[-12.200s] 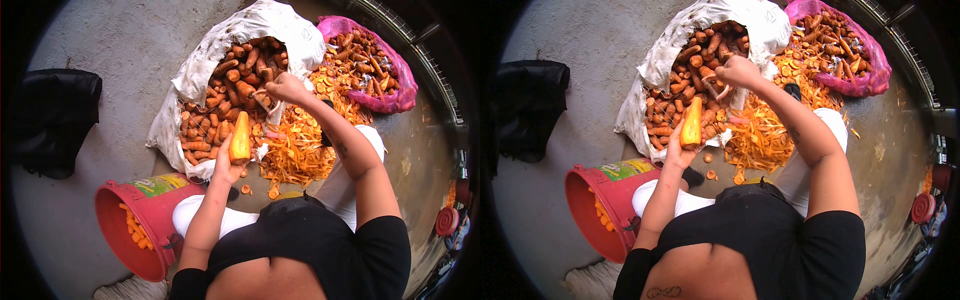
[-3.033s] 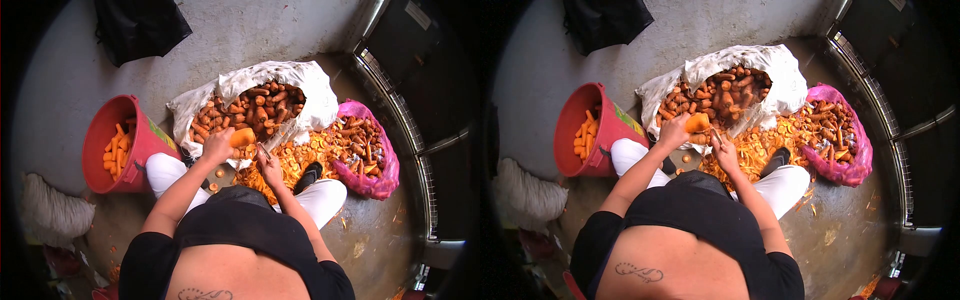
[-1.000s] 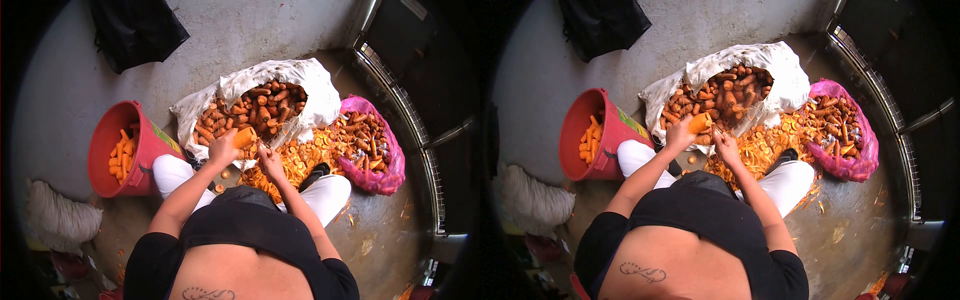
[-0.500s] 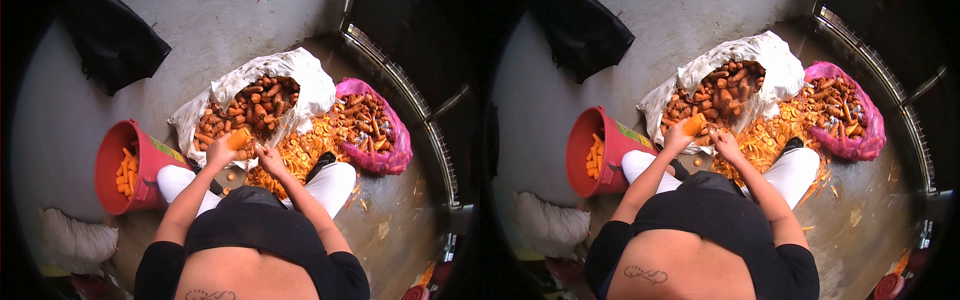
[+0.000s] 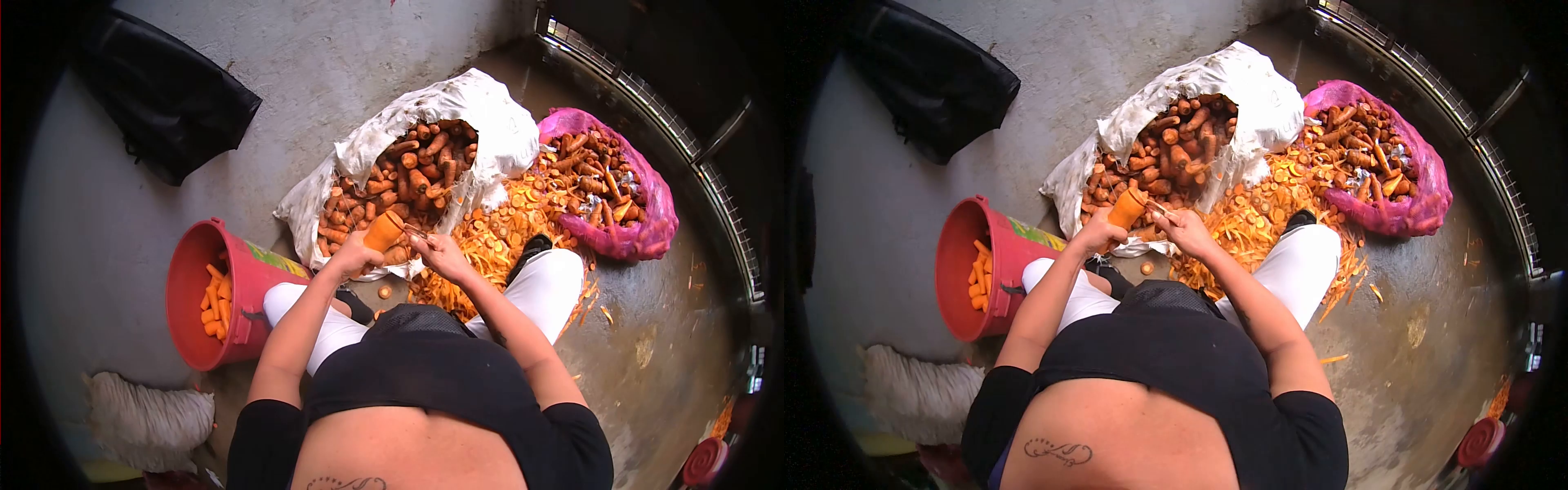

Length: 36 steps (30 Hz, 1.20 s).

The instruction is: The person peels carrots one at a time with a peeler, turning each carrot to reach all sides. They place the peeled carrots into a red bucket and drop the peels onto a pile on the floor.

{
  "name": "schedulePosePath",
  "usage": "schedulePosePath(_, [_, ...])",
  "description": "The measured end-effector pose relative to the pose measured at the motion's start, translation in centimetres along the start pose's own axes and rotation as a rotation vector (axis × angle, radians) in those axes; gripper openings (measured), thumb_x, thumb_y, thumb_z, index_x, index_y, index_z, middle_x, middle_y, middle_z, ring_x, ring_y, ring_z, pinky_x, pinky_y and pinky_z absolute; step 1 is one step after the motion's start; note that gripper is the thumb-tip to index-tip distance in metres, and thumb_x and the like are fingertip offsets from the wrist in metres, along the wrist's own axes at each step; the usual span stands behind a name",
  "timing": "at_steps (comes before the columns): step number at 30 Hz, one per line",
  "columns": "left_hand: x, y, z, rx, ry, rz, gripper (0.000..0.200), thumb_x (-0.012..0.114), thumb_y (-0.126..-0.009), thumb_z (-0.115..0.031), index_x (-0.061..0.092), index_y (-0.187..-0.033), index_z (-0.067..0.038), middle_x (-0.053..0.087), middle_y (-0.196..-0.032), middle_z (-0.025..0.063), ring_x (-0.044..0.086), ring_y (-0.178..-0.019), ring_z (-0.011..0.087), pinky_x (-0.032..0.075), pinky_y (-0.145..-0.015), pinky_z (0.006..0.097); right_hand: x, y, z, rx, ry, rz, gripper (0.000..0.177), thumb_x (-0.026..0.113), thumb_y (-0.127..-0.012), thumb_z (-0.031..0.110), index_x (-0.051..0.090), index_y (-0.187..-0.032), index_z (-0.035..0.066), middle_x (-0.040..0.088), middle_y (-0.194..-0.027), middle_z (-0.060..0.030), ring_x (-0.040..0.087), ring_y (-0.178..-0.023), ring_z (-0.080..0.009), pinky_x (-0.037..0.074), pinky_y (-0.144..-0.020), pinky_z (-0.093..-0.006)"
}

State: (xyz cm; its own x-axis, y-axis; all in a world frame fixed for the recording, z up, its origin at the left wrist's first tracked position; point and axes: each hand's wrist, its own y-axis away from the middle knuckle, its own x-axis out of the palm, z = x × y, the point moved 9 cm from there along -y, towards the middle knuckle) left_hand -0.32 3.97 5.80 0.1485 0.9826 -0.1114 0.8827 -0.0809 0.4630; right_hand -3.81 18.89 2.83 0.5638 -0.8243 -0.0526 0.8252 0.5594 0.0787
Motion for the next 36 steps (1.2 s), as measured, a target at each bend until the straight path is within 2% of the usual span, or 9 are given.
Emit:
schedulePosePath(10, [0.9,-0.6,4.0,-0.195,0.423,0.245,0.024,0.058,-0.060,-0.003,0.055,-0.083,0.001,0.052,-0.057,0.0064,0.042,-0.035,0.0115,0.034,-0.036,0.0226,-0.3,-0.9,-0.7,0.009,0.018,0.006,0.047,0.056,-0.092,0.045,0.064,-0.078,0.001,0.048,-0.057,0.0009,0.043,-0.056,-0.0075,0.036,-0.051,-0.0267])
schedulePosePath(15, [5.0,1.3,0.8,-0.061,0.429,0.743,0.036,0.070,-0.052,-0.002,0.048,-0.080,-0.002,0.047,-0.057,0.0062,0.041,-0.041,0.0127,0.030,-0.037,0.0254,-1.3,-3.2,-11.0,0.146,0.363,0.002,0.053,0.055,-0.089,0.052,0.068,-0.080,0.002,0.058,-0.061,-0.0077,0.051,-0.057,-0.0156,0.043,-0.057,-0.0326])
schedulePosePath(19, [4.2,0.6,-3.0,0.018,0.517,0.603,0.034,0.072,-0.058,-0.002,0.047,-0.081,-0.004,0.046,-0.059,0.0036,0.039,-0.042,0.0111,0.031,-0.039,0.0243,-5.5,-2.6,-10.7,0.261,0.141,-0.318,0.055,0.054,-0.086,0.058,0.067,-0.111,0.011,0.064,-0.069,-0.0153,0.063,-0.067,-0.0234,0.049,-0.069,-0.0358])
schedulePosePath(21, [2.8,0.9,-2.1,0.007,0.404,0.468,0.033,0.072,-0.060,-0.002,0.047,-0.081,-0.005,0.047,-0.061,0.0036,0.038,-0.041,0.0105,0.032,-0.039,0.0236,-7.2,-2.3,-13.3,0.490,0.150,-0.237,0.052,0.053,-0.089,0.054,0.064,-0.117,0.012,0.065,-0.072,-0.0120,0.063,-0.068,-0.0198,0.049,-0.070,-0.0329])
schedulePosePath(25, [1.4,0.8,-1.7,0.093,0.160,0.284,0.038,0.077,-0.064,-0.010,0.054,-0.093,-0.004,0.054,-0.070,0.0023,0.046,-0.052,0.0080,0.034,-0.045,0.0205,-7.6,-2.1,-6.0,0.026,0.191,-0.416,0.038,0.051,-0.096,0.038,0.067,-0.109,0.006,0.059,-0.069,-0.0048,0.048,-0.055,-0.0080,0.040,-0.053,-0.0257])
schedulePosePath(27, [0.9,0.8,-2.3,0.220,0.060,0.131,0.045,0.080,-0.065,-0.010,0.057,-0.103,-0.004,0.060,-0.080,0.0012,0.055,-0.067,0.0094,0.043,-0.059,0.0229,-6.5,-1.1,-3.8,0.035,0.131,-0.345,0.040,0.056,-0.092,0.039,0.064,-0.106,0.002,0.066,-0.077,-0.0128,0.062,-0.071,-0.0198,0.048,-0.066,-0.0318])
schedulePosePath(30, [0.3,1.0,-3.7,0.405,-0.194,-0.135,0.041,0.079,-0.067,-0.009,0.058,-0.102,-0.005,0.064,-0.086,0.0024,0.061,-0.080,0.0119,0.049,-0.073,0.0291,-4.0,0.2,-0.1,-0.057,-0.045,-0.281,0.031,0.057,-0.093,0.029,0.065,-0.113,0.006,0.069,-0.089,-0.0110,0.063,-0.082,-0.0117,0.048,-0.072,-0.0273])
schedulePosePath(35, [-0.1,2.4,-5.8,0.557,-0.698,-0.462,0.032,0.075,-0.072,-0.016,0.058,-0.097,-0.010,0.065,-0.076,0.0152,0.066,-0.078,0.0324,0.050,-0.067,0.0386,-2.1,2.3,4.0,-0.358,0.187,-0.105,0.024,0.059,-0.089,0.017,0.064,-0.109,0.004,0.065,-0.077,-0.0080,0.058,-0.063,-0.0127,0.046,-0.060,-0.0267])
schedulePosePath(36, [-0.1,2.8,-6.1,0.580,-0.790,-0.519,0.032,0.075,-0.072,-0.018,0.058,-0.097,-0.010,0.065,-0.075,0.0147,0.066,-0.076,0.0331,0.050,-0.066,0.0397,-2.0,2.8,5.4,-0.405,0.174,-0.084,0.023,0.062,-0.086,0.017,0.063,-0.105,0.005,0.064,-0.077,-0.0137,0.062,-0.065,-0.0207,0.047,-0.062,-0.0301])
